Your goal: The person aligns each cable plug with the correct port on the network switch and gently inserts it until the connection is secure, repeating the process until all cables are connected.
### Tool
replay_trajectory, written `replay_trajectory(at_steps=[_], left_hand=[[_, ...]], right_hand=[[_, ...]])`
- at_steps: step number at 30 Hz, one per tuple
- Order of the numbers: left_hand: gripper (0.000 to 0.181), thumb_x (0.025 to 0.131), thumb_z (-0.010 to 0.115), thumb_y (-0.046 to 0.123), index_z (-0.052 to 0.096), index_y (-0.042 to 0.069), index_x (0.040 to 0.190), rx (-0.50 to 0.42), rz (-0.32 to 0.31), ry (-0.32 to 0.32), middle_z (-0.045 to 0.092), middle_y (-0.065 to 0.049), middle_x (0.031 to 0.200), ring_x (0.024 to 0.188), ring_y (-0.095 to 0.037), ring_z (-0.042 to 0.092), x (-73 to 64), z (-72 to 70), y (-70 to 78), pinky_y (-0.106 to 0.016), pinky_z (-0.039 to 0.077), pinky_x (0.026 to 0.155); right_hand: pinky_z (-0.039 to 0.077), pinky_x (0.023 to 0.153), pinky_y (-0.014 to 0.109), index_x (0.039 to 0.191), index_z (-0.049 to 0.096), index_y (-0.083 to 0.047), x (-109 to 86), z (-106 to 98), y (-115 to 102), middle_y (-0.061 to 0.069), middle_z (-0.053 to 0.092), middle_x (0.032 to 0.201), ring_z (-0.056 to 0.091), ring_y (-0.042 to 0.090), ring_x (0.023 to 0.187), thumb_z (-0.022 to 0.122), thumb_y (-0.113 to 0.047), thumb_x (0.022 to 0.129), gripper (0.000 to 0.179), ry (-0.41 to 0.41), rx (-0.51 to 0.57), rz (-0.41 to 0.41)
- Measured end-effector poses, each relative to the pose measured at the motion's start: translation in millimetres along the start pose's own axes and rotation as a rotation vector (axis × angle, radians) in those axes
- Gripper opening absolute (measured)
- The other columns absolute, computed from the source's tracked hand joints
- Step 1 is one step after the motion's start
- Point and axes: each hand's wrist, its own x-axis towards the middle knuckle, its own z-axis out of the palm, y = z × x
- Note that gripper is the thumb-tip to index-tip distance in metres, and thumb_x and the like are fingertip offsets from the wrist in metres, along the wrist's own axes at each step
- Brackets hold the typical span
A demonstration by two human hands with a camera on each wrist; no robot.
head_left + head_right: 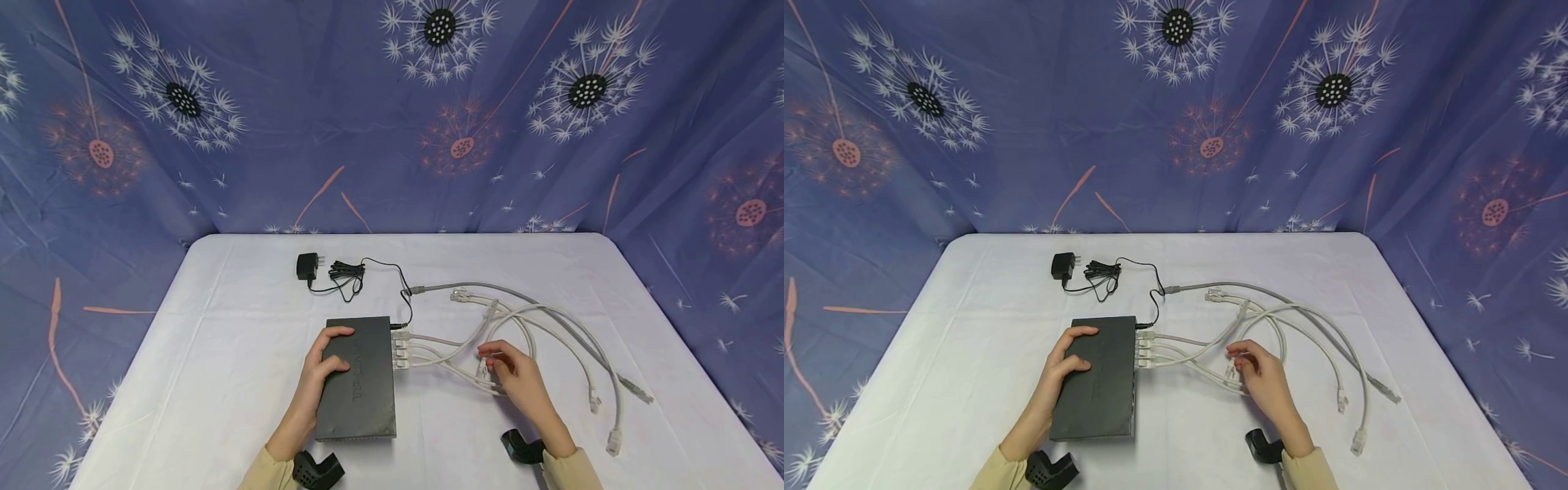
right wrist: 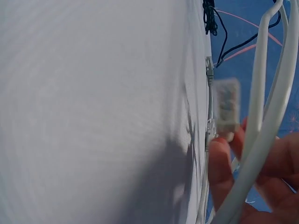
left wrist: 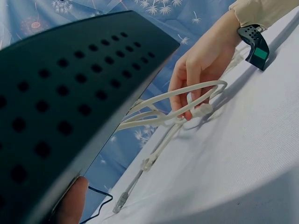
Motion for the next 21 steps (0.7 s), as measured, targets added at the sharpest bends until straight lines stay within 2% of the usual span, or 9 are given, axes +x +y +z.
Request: replay_trajectory(at_steps=[5,13,21], left_hand=[[0.052,0.074,0.047,-0.001,0.055,0.008,0.125,-0.004,-0.001,-0.005,0.047,-0.012,0.122,0.103,-0.029,0.042,-0.2,-0.4,-0.2,-0.040,0.033,0.087],[0.052,0.076,0.047,0.002,0.055,0.012,0.126,0.020,-0.040,0.010,0.046,-0.011,0.123,0.103,-0.029,0.041,-0.7,-0.3,1.8,-0.040,0.032,0.085],[0.052,0.076,0.047,0.001,0.054,0.011,0.127,0.011,-0.049,0.011,0.045,-0.012,0.126,0.103,-0.029,0.040,-0.5,0.1,2.2,-0.039,0.032,0.085]], right_hand=[[0.044,0.061,0.020,0.097,0.066,0.007,0.5,-3,-24,0.020,0.065,0.088,0.060,0.032,0.073,0.052,0.026,0.077,0.031,0.075,-0.023,-0.052],[0.047,0.069,0.017,0.094,0.065,0.009,1.4,-2,-25,0.021,0.064,0.088,0.059,0.030,0.073,0.055,0.030,0.072,0.032,0.141,-0.017,-0.087],[0.047,0.073,0.017,0.091,0.066,0.008,2.3,-3,-23,0.019,0.063,0.091,0.058,0.024,0.077,0.058,0.030,0.069,0.032,0.134,0.047,-0.098]])
